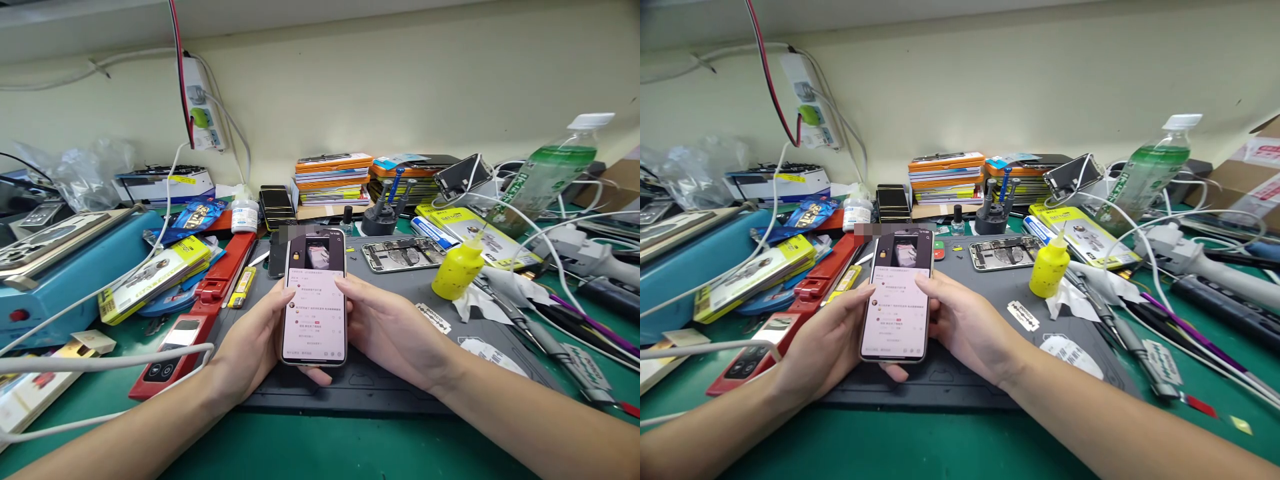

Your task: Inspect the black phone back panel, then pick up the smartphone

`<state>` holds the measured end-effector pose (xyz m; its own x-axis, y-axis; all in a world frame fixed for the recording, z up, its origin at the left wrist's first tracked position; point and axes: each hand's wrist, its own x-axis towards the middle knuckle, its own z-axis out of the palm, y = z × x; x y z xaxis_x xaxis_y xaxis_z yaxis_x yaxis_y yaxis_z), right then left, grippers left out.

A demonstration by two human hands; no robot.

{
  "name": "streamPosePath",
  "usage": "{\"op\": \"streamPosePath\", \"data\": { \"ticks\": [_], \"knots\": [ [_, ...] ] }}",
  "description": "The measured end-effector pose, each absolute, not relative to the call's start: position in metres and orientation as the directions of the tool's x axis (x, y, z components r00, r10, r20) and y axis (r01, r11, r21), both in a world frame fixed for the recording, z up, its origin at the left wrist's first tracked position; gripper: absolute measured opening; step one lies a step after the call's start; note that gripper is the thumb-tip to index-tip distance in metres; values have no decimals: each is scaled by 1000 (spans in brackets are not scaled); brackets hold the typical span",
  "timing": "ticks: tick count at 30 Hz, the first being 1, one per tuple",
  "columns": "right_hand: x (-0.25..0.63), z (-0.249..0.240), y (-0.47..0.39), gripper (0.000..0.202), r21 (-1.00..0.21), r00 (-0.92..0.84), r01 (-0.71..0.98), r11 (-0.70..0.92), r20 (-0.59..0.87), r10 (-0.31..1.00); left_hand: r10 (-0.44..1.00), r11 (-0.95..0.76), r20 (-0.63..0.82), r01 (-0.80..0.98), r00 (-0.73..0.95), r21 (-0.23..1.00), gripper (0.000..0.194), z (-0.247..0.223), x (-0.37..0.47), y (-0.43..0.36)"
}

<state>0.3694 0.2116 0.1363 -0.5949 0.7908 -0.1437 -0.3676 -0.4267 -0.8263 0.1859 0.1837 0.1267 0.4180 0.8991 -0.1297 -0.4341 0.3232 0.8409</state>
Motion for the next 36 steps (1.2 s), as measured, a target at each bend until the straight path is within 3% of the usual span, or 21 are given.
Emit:
{"op": "streamPosePath", "data": {
  "ticks": [6,10,15,24,30,33,36],
  "knots": [
    [369,134,213,26,-820,-611,-372,-434,-136,780,920,300,-172,-353,351,886,38,134,192,183],
    [370,135,212,24,-826,-604,-367,-428,-138,785,920,274,-161,-291,357,917,44,133,190,182],
    [370,139,210,22,-858,-617,-335,-390,-113,779,891,280,-75,-412,448,867,51,126,183,183],
    [371,137,211,48,-901,-675,-292,-321,-44,736,879,296,-37,-484,476,823,45,121,181,184],
    [369,136,212,28,-878,-613,-309,-367,-111,782,888,306,-63,-485,455,819,41,121,181,184],
    [369,136,212,30,-820,-609,-355,-450,-163,777,887,309,-67,-481,456,821,40,123,181,184],
    [370,137,211,24,-846,-617,-343,-409,-125,777,884,294,-56,-459,463,839,44,124,181,183]
  ]
}}
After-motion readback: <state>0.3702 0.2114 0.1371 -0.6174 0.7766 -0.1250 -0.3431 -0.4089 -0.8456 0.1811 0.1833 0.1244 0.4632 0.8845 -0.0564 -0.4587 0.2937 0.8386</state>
